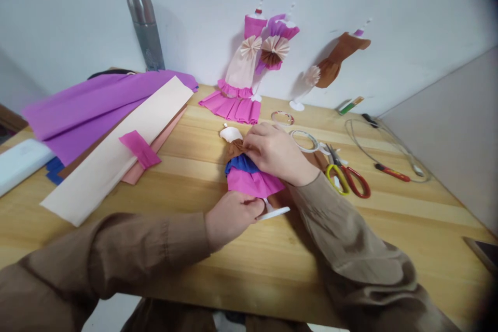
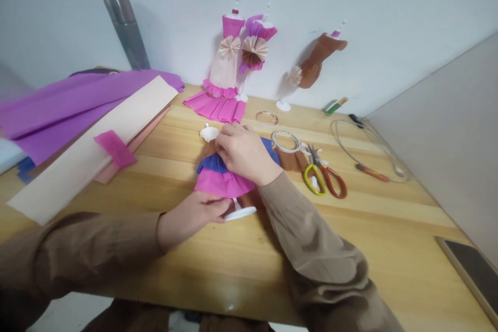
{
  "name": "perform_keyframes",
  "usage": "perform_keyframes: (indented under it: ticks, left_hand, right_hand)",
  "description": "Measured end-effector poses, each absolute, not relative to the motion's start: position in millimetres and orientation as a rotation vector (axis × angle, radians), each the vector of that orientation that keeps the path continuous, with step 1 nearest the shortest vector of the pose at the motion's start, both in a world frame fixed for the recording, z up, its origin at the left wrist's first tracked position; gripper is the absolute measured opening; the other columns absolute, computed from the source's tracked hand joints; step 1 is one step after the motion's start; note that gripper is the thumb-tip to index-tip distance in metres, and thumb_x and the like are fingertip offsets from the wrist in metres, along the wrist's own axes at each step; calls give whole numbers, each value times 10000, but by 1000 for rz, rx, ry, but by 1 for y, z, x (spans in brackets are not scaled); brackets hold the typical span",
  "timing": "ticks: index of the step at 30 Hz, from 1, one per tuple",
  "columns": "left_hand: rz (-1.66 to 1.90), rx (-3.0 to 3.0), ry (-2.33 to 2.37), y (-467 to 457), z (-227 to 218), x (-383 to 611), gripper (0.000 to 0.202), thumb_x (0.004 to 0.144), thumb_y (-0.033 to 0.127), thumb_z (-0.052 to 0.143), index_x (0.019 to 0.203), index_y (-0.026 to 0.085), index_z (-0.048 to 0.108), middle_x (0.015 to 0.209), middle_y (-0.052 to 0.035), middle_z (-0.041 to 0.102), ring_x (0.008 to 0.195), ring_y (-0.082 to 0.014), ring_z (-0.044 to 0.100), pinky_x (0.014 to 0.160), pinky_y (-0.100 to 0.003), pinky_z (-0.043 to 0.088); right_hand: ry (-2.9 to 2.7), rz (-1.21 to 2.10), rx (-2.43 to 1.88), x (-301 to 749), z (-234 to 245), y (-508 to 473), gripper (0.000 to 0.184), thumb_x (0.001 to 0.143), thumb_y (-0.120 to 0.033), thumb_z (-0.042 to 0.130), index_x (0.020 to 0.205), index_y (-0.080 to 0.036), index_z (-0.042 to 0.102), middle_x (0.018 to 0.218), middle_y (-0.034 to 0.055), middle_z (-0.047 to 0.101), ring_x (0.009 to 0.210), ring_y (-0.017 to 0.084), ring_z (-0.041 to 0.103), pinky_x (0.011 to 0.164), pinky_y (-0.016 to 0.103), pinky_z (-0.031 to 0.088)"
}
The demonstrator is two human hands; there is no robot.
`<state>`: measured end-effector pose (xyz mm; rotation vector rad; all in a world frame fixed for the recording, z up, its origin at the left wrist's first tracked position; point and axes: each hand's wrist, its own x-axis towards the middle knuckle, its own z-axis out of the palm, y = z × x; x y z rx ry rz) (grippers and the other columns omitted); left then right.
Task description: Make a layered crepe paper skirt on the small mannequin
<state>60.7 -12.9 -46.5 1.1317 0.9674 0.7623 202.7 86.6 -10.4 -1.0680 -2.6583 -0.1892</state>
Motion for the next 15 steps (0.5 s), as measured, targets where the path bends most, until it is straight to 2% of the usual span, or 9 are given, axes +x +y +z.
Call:
perform_keyframes:
  ticks: [2, 4, 6, 7, 9, 11, 13, 15]
  left_hand:
    - [642, 1407, 993, -18, -36, 53, 350, 843, 279, 510, 510, 187, 457, 524, 17, 461, 523, -106, 398, 511, -247, 327]
    - [516, 1749, 995, -25, -24, 43, 370, 817, 212, 519, 487, 186, 354, 500, 33, 364, 489, -89, 283, 497, -272, 244]
    - [429, 2031, 1038, -29, -12, 35, 352, 756, 229, 638, 500, 182, 402, 496, 36, 346, 495, -89, 200, 502, -304, 182]
    - [408, 2117, 1093, -29, -7, 31, 359, 771, 261, 659, 505, 179, 432, 502, 30, 354, 503, -92, 181, 511, -313, 168]
    - [435, 2212, 1251, -23, 5, 25, 446, 833, 363, 640, 484, 177, 436, 495, 19, 351, 508, -97, 179, 533, -322, 160]
    - [508, 2223, 1421, -11, 16, 18, 523, 847, 399, 628, 446, 184, 371, 469, 25, 299, 494, -97, 180, 545, -321, 159]
    - [502, 2159, 1451, 7, 25, 10, 550, 846, 381, 622, 430, 185, 321, 455, 32, 278, 479, -94, 225, 549, -309, 179]
    - [571, 2057, 1454, 25, 27, 2, 516, 835, 348, 611, 415, 182, 362, 448, 33, 334, 477, -90, 282, 547, -291, 213]
  right_hand:
    - [-2637, -214, -1073, 202, -15, 89, 158, 865, -134, 541, 822, -162, 690, 887, 115, 673, 872, 269, 578, 746, 382, 381]
    - [-2634, -214, -1062, 202, -17, 91, 154, 838, -114, 536, 849, -158, 684, 900, 119, 669, 868, 266, 568, 729, 374, 371]
    - [-2643, -215, -1037, 202, -19, 91, 156, 818, -110, 536, 861, -159, 677, 904, 115, 664, 866, 261, 562, 727, 367, 367]
    - [-2650, -217, -1022, 201, -20, 90, 151, 811, -111, 536, 852, -162, 672, 897, 111, 660, 865, 260, 560, 730, 366, 366]
    - [-2664, -222, -995, 199, -22, 89, 127, 804, -122, 542, 810, -171, 658, 866, 102, 650, 859, 259, 553, 735, 366, 362]
    - [-2671, -226, -976, 197, -23, 87, 109, 805, -130, 549, 788, -177, 646, 847, 96, 645, 853, 258, 548, 734, 367, 360]
    - [-2670, -230, -967, 196, -22, 84, 102, 814, -135, 551, 790, -179, 640, 845, 94, 645, 841, 255, 548, 727, 366, 360]
    - [-2660, -233, -963, 194, -22, 82, 99, 835, -152, 553, 796, -177, 641, 849, 97, 648, 838, 254, 554, 723, 366, 367]
